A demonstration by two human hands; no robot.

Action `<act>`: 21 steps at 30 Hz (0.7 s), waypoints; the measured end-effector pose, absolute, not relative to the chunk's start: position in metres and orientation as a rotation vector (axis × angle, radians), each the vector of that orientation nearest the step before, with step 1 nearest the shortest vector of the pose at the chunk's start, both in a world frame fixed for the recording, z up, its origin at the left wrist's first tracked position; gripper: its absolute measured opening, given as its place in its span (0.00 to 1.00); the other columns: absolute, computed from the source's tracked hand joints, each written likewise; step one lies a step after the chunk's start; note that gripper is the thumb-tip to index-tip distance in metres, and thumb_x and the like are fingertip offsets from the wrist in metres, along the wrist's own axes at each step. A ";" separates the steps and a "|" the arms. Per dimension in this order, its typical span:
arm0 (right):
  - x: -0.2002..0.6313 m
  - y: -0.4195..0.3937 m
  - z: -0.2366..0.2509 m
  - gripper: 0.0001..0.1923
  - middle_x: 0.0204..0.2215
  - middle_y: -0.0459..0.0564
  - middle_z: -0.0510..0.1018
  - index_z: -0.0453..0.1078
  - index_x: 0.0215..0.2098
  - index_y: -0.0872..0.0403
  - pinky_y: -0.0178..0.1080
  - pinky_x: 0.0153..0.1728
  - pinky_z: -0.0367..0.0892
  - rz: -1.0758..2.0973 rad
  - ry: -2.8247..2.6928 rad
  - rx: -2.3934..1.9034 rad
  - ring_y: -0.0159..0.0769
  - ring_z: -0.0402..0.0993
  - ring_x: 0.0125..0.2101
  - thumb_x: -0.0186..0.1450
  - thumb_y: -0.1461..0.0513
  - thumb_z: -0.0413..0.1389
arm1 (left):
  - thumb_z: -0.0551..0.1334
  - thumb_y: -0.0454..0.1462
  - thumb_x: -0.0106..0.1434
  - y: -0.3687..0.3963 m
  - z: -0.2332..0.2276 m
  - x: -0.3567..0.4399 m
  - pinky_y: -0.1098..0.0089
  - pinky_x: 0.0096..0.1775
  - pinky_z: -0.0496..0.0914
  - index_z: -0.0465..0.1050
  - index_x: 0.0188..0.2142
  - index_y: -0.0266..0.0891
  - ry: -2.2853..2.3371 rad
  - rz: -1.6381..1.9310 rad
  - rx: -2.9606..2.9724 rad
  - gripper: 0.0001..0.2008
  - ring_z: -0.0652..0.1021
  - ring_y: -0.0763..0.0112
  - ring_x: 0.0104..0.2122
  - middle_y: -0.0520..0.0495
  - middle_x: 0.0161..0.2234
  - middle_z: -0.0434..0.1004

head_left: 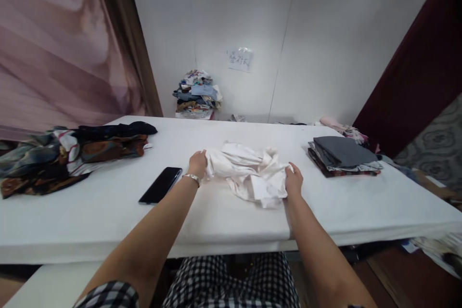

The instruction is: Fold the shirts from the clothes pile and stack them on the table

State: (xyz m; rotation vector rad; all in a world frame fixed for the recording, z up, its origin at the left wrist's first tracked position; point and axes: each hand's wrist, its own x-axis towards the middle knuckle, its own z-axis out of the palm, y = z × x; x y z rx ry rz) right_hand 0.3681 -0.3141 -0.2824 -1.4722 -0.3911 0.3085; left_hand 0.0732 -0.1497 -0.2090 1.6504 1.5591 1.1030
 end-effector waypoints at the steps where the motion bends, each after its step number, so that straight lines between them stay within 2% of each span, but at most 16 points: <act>1: 0.369 -0.316 -0.282 0.34 0.43 0.55 0.78 0.70 0.53 0.59 0.41 0.44 0.68 0.290 -0.418 -1.507 0.43 0.73 0.43 0.52 0.51 0.55 | 0.50 0.38 0.63 -0.155 -0.212 0.070 0.66 0.33 0.70 0.73 0.35 0.37 1.550 1.111 1.644 0.13 0.76 0.66 0.29 0.44 0.28 0.77; 4: 0.363 -0.321 -0.279 0.36 0.54 0.57 0.72 0.67 0.57 0.59 0.42 0.55 0.61 0.194 -0.546 -1.577 0.46 0.67 0.54 0.53 0.51 0.54 | 0.54 0.36 0.60 -0.179 -0.220 0.064 0.61 0.45 0.71 0.75 0.38 0.38 1.521 1.178 1.693 0.12 0.77 0.61 0.41 0.41 0.40 0.80; 7: 0.356 -0.321 -0.278 0.40 0.62 0.57 0.64 0.59 0.64 0.57 0.44 0.60 0.55 0.067 -0.679 -1.624 0.47 0.59 0.61 0.57 0.48 0.53 | 0.58 0.38 0.60 -0.209 -0.228 0.065 0.59 0.59 0.61 0.76 0.42 0.41 1.472 1.217 1.880 0.12 0.70 0.59 0.57 0.42 0.54 0.74; 9: 0.353 -0.314 -0.280 0.42 0.62 0.57 0.64 0.57 0.65 0.55 0.46 0.59 0.56 0.103 -0.807 -1.699 0.49 0.60 0.61 0.57 0.47 0.55 | 0.58 0.42 0.62 -0.226 -0.237 0.070 0.53 0.61 0.57 0.73 0.49 0.41 1.380 1.049 2.167 0.17 0.66 0.54 0.60 0.38 0.59 0.69; 11: 0.355 -0.304 -0.279 0.39 0.57 0.58 0.71 0.65 0.60 0.54 0.48 0.56 0.60 0.254 -0.992 -1.801 0.53 0.66 0.57 0.53 0.48 0.59 | 0.61 0.46 0.61 -0.236 -0.247 0.075 0.49 0.59 0.60 0.72 0.51 0.41 1.312 0.852 2.331 0.21 0.67 0.48 0.59 0.36 0.58 0.70; 14: 0.368 -0.291 -0.265 0.29 0.43 0.61 0.80 0.76 0.44 0.59 0.48 0.50 0.65 0.420 -1.105 -1.867 0.56 0.73 0.48 0.47 0.52 0.62 | 0.65 0.42 0.56 -0.241 -0.259 0.076 0.52 0.51 0.67 0.76 0.44 0.41 1.284 0.683 2.409 0.16 0.74 0.45 0.51 0.36 0.48 0.77; 15: 0.376 -0.290 -0.256 0.28 0.41 0.63 0.80 0.76 0.41 0.61 0.48 0.47 0.67 0.407 -1.041 -1.851 0.56 0.75 0.45 0.47 0.52 0.62 | 0.64 0.40 0.56 -0.241 -0.260 0.075 0.52 0.49 0.68 0.77 0.41 0.41 1.295 0.646 2.426 0.13 0.75 0.45 0.49 0.37 0.45 0.77; 17: 0.397 -0.293 -0.234 0.30 0.39 0.65 0.80 0.75 0.43 0.63 0.46 0.39 0.69 0.307 -0.819 -1.751 0.52 0.77 0.39 0.50 0.50 0.60 | 0.61 0.36 0.58 -0.237 -0.260 0.069 0.52 0.49 0.67 0.77 0.40 0.41 1.341 0.585 2.453 0.11 0.75 0.46 0.49 0.37 0.45 0.77; 19: 0.422 -0.301 -0.214 0.32 0.40 0.63 0.80 0.73 0.46 0.60 0.42 0.32 0.68 0.157 -0.642 -1.567 0.45 0.78 0.34 0.51 0.47 0.59 | 0.58 0.34 0.58 -0.232 -0.258 0.062 0.52 0.51 0.65 0.76 0.42 0.42 1.409 0.540 2.467 0.13 0.73 0.48 0.51 0.37 0.48 0.75; 21: 0.448 -0.311 -0.204 0.27 0.35 0.59 0.81 0.75 0.40 0.55 0.41 0.25 0.66 0.091 -0.591 -1.490 0.40 0.75 0.26 0.47 0.48 0.63 | 0.57 0.33 0.58 -0.228 -0.254 0.055 0.52 0.54 0.63 0.76 0.43 0.42 1.479 0.505 2.473 0.14 0.71 0.50 0.54 0.37 0.51 0.73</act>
